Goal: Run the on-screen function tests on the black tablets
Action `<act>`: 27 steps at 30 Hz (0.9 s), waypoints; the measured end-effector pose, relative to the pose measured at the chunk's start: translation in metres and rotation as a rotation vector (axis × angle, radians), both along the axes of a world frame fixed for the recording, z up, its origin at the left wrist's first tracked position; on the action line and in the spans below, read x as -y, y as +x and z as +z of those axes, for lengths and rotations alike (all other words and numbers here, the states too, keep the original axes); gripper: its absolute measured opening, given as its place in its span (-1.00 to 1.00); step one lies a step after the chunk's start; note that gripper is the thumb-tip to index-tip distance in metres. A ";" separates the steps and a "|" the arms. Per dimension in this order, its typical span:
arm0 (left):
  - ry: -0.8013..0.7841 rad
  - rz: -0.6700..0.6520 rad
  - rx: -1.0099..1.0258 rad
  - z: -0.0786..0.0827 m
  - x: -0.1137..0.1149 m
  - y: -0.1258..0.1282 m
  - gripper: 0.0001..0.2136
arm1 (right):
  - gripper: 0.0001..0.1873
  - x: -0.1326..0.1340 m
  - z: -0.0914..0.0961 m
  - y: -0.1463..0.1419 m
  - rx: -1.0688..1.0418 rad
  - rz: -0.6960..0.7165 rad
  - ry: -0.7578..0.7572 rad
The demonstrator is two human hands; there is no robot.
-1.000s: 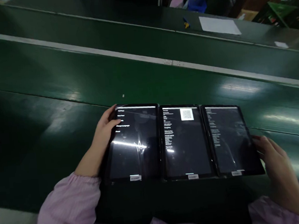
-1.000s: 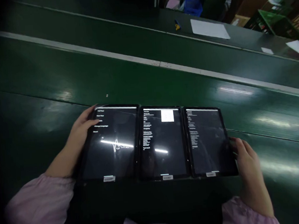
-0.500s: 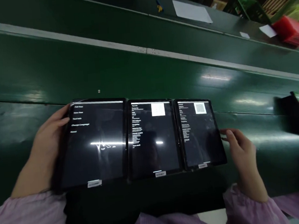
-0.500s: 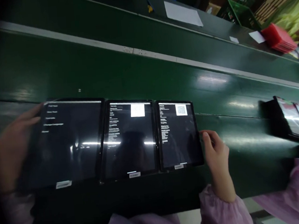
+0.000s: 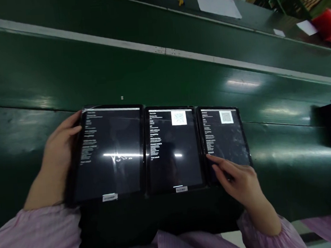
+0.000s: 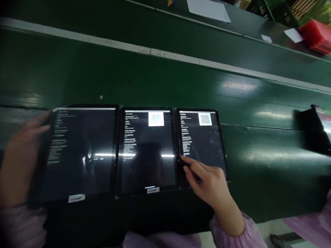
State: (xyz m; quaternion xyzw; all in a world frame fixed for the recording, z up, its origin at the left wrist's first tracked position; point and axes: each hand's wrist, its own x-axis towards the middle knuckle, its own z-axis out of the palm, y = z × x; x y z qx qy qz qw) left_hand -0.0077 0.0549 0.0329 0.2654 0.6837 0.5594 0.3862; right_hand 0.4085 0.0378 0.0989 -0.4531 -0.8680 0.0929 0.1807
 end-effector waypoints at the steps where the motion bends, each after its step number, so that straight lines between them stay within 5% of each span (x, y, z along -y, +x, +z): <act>1: 0.004 0.021 0.028 -0.002 -0.002 0.000 -0.68 | -0.64 0.000 0.002 0.002 0.027 -0.063 0.043; 5: 0.101 0.156 0.107 -0.012 -0.007 0.004 -0.63 | -0.60 0.001 0.009 -0.011 -0.005 -0.175 0.148; 11: 0.174 0.097 0.063 -0.009 -0.003 0.004 -0.88 | -0.61 0.014 -0.004 -0.100 -0.169 0.238 -0.145; 14: 0.196 0.073 0.081 -0.010 0.000 0.001 -0.84 | -0.63 0.015 -0.012 -0.127 -0.143 0.300 -0.185; 22: 0.104 0.098 0.322 -0.013 0.001 -0.008 -0.56 | -0.56 -0.003 0.010 -0.098 -0.067 -0.021 -0.047; 27: 0.097 0.080 0.282 -0.015 0.001 -0.012 -0.53 | -0.55 -0.005 0.015 -0.098 -0.109 -0.082 -0.053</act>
